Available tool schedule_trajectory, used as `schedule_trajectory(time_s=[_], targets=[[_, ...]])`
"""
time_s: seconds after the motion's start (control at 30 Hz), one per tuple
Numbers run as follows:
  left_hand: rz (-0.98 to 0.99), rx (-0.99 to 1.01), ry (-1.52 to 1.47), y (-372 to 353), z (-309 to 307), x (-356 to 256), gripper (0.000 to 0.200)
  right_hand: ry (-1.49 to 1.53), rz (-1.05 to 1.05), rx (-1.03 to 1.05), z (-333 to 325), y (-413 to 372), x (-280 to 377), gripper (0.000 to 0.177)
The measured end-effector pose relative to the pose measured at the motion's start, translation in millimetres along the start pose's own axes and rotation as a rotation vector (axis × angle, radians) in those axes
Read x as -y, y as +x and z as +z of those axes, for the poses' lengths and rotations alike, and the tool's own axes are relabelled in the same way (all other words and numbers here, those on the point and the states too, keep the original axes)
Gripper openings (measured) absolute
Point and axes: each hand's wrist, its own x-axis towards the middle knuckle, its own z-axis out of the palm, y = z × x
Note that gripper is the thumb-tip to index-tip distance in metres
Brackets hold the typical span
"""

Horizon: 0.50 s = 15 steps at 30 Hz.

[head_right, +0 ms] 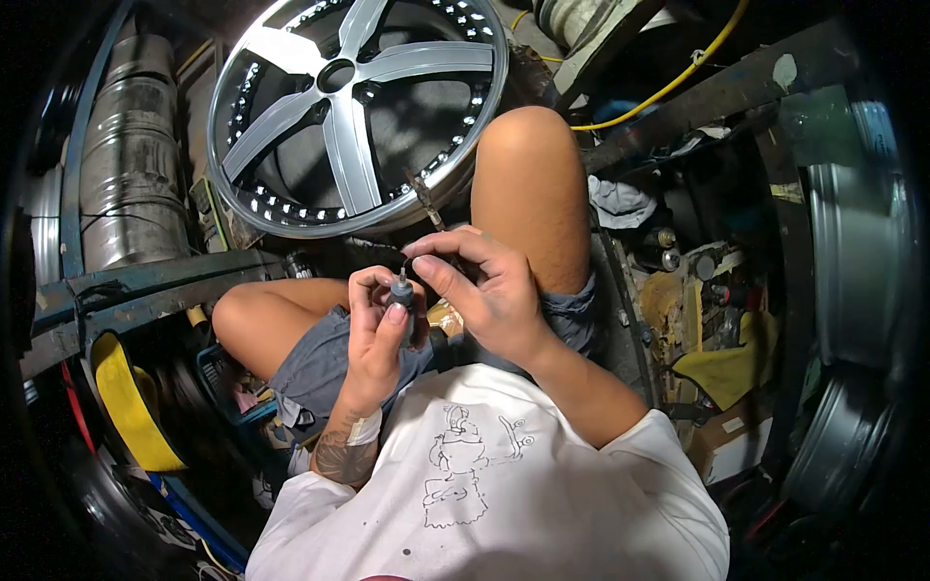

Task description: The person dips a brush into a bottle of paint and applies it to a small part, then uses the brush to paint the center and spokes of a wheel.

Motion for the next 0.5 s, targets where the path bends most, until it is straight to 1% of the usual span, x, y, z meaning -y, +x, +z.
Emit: schedule_trajectory(time_s=[0.1, 0.17, 0.27, 0.37, 0.5], targets=[[-0.019, -0.001, -0.005, -1.4, 0.0, -3.6, 0.03, 0.03, 0.03, -0.009, 1.5, -2.0, 2.0, 0.014], [-0.056, 0.014, -0.017, -2.2, -2.6, -7.5, 0.029, 0.025, -0.007, 0.016, -0.2, -1.7, -1.6, 0.013], [-0.06, 0.065, -0.1, -2.6, -5.1, -10.0, 0.026, 0.027, -0.086, 0.074, -2.3, -1.5, -5.3, 0.011], [-0.122, 0.103, -0.169, -4.9, -6.7, -15.2, 0.029, 0.042, -0.121, 0.151, -4.5, -2.2, -7.4, 0.01], [-0.158, 0.127, -0.16, -7.8, -11.4, -13.9, 0.033, 0.138, -0.122, 0.214, -4.7, -3.8, -13.0, 0.013]])
